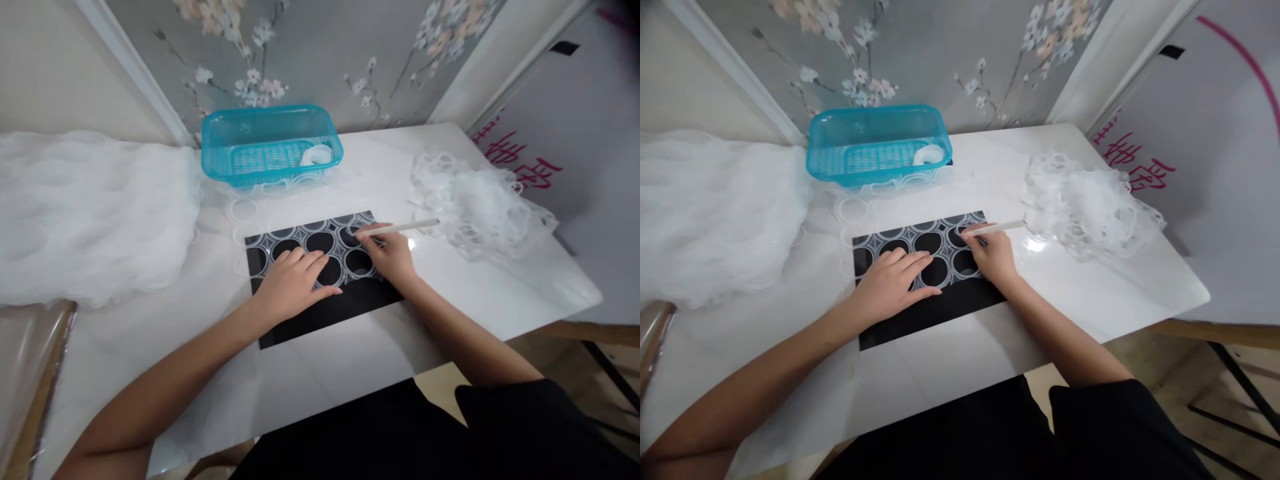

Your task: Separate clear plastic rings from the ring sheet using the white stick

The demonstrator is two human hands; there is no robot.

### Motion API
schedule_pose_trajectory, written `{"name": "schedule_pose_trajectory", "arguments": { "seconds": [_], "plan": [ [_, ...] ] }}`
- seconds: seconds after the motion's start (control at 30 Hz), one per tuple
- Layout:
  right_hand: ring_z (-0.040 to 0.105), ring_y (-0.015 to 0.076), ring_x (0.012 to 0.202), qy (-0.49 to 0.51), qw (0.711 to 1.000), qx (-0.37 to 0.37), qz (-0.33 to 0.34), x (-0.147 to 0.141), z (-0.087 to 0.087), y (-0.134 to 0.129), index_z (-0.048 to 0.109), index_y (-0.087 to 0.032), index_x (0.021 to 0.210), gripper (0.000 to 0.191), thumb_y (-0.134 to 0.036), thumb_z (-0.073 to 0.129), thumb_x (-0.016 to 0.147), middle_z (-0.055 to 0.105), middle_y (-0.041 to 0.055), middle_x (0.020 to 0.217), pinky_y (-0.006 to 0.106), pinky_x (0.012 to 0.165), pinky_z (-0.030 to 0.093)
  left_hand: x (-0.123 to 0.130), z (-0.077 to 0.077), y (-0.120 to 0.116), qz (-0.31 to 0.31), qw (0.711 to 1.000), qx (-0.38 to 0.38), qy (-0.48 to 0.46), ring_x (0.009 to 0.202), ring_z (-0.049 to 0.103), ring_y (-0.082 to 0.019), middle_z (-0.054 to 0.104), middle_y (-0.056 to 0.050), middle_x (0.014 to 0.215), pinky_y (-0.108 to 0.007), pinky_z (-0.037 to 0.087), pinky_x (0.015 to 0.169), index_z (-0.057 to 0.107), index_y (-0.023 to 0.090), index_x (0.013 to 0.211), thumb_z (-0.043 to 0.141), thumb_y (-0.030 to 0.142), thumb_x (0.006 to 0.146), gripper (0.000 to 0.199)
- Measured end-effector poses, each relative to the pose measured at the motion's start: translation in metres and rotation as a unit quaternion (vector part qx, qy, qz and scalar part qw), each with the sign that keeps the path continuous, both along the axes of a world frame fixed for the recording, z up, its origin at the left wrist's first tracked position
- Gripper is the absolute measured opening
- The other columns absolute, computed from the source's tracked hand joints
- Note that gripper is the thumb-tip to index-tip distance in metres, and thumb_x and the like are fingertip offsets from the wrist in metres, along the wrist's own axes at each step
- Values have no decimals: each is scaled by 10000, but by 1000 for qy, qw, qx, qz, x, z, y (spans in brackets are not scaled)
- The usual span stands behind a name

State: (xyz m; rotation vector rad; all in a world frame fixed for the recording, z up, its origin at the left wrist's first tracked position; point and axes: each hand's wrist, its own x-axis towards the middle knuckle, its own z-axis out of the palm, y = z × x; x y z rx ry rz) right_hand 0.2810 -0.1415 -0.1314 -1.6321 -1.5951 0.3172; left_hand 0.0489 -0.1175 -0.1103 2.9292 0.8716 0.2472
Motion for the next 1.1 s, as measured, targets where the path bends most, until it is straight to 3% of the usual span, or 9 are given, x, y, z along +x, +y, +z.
{"name": "schedule_pose_trajectory", "arguments": {
  "seconds": [0.1, 0.23, 0.73, 0.87, 1.0, 1.1],
  "plan": [
    [678, 203, 858, 60, 997, -42, 10, -12, -12, -4, 705, -205, 817, 184, -316, 566, 866, 731, 41, 908, 325, 767, 510, 20, -2, 0, -38, 999, 31, 22, 1079, 480, -250, 515, -97, 1374, -363, 354, 867, 510, 113, 1326, 306, 610, 922, 672],
    [680, 198, 830, 85, 996, -39, 13, -13, -14, -3, 704, -210, 822, 185, -328, 568, 867, 730, 33, 893, 307, 742, 509, 37, -6, 3, -29, 997, 43, 65, 1074, 464, -272, 497, -96, 1391, -372, 342, 866, 472, 107, 1361, 302, 638, 907, 720],
    [669, 208, 795, 57, 997, -54, 13, -13, -12, -3, 709, -216, 814, 178, -313, 570, 868, 729, 35, 859, 331, 724, 505, 38, -8, 2, -14, 995, 22, 96, 1060, 441, -278, 465, -83, 1424, -381, 344, 844, 423, 87, 1400, 281, 656, 899, 771],
    [616, 259, 961, -58, 998, -29, 1, -17, -15, -7, 704, -230, 854, 178, -295, 541, 885, 733, 41, 890, 416, 872, 441, 38, -9, 1, -17, 994, 25, 105, 1061, 445, -277, 456, -95, 1429, -378, 340, 842, 395, 97, 1419, 304, 666, 887, 785],
    [480, 291, 1192, -226, 974, -1, -5, -26, -17, -19, 669, -267, 957, 185, -200, 514, 883, 728, 13, 994, 499, 1030, 264, 40, -9, -1, -29, 992, 51, 114, 1036, 453, -278, 464, -146, 1409, -372, 335, 837, 434, 64, 1387, 305, 754, 813, 907],
    [473, 271, 1189, -287, 958, 8, 10, -32, -17, -19, 648, -278, 956, 208, -159, 502, 868, 730, 3, 906, 524, 1076, 164, 40, -10, -1, -38, 991, 60, 115, 1006, 461, -280, 488, -161, 1380, -375, 334, 827, 475, 51, 1354, 266, 814, 751, 995]
  ]
}}
